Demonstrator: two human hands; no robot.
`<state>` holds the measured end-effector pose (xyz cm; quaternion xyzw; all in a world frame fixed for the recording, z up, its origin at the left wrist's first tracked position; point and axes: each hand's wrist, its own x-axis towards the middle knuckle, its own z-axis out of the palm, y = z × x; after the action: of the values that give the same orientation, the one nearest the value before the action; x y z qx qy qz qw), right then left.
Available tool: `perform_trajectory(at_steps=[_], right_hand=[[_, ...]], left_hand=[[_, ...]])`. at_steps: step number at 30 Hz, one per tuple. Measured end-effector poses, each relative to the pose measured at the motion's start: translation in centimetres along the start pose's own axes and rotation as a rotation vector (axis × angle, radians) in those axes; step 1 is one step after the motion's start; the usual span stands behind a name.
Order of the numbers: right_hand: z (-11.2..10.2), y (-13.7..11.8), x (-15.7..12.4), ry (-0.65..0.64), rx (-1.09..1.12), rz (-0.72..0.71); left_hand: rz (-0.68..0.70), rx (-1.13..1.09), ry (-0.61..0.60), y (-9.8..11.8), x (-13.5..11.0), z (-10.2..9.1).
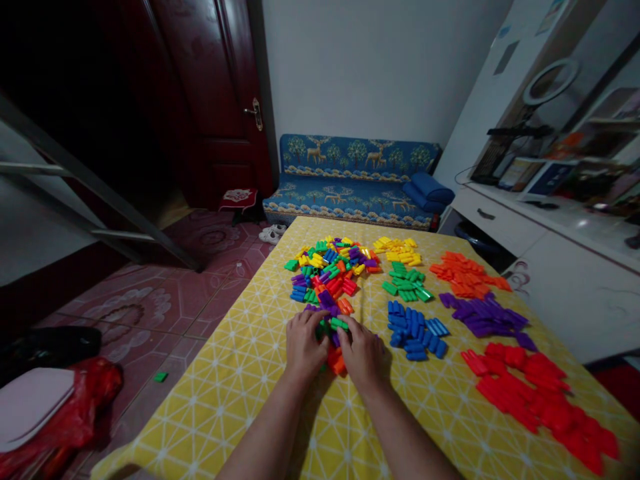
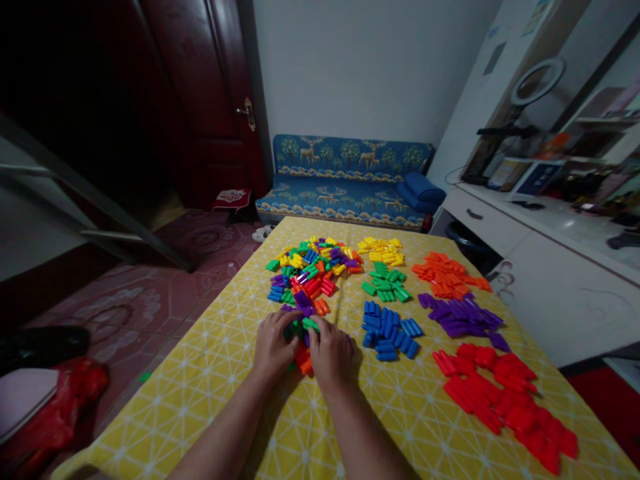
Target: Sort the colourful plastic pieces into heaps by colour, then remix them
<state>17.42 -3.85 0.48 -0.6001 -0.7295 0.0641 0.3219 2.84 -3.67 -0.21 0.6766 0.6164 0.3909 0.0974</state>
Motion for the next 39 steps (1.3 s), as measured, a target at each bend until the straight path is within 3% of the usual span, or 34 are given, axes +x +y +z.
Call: perform_trajectory(at_steps=[4, 9, 12, 16, 19, 22, 24, 27, 28, 30, 33, 35, 39], right_hand=[[0.0, -0.3, -0.2, 0.044, 0.112, -0.065], [-0.5, 0.6, 0.8, 0.247, 0.336, -0.105], [-2.1, 4.0, 3.7, 0.318, 0.342, 0.019], [-4.6, 11.4, 9.2, 0.376, 0.307, 0.343], [-5.9, 15.9, 12.1, 0.359, 0.277, 0.438], [-6.5, 17.4, 12.9, 0.363, 0.241, 0.455], [-6.3, 16.5, 12.5, 0.391, 0.204, 0.421], [-5.0, 12.7, 10.6, 0.357, 0.193, 0.241], [-4.4, 11.1, 9.8, 0.288, 0.214, 0.162], [-3.0, 7.6, 7.9, 0.029, 0.264, 0.037], [-1.3, 3.0, 5.3, -0.303, 0.139, -0.056], [-0.7, 0.8, 4.3, -0.368, -0.006, -0.064], [-0.4, -1.4, 3.8, -0.359, -0.152, -0.045]], left_hand=[[0.007, -0.163, 0.098, -0.7, 0.2, 0.1], [0.099, -0.306, 0.226, -1.0, 0.2, 0.0], [0.125, -0.336, 0.273, -0.9, 0.2, 0.0], [0.133, -0.374, 0.27, -0.5, 0.3, 0.1], [0.122, -0.39, 0.268, -0.3, 0.5, 0.1], [0.113, -0.399, 0.279, -0.3, 0.5, 0.2], [0.104, -0.396, 0.287, -0.5, 0.5, 0.3], [0.076, -0.38, 0.287, -1.1, 0.6, 0.8], [0.063, -0.374, 0.288, -1.3, 0.6, 0.9], [0.029, -0.353, 0.297, -1.7, 0.7, 1.1], [-0.028, -0.296, 0.297, -2.1, 0.7, 0.9], [-0.042, -0.254, 0.278, -2.1, 0.6, 0.7], [-0.001, -0.172, 0.236, -1.9, 0.5, 0.5]])
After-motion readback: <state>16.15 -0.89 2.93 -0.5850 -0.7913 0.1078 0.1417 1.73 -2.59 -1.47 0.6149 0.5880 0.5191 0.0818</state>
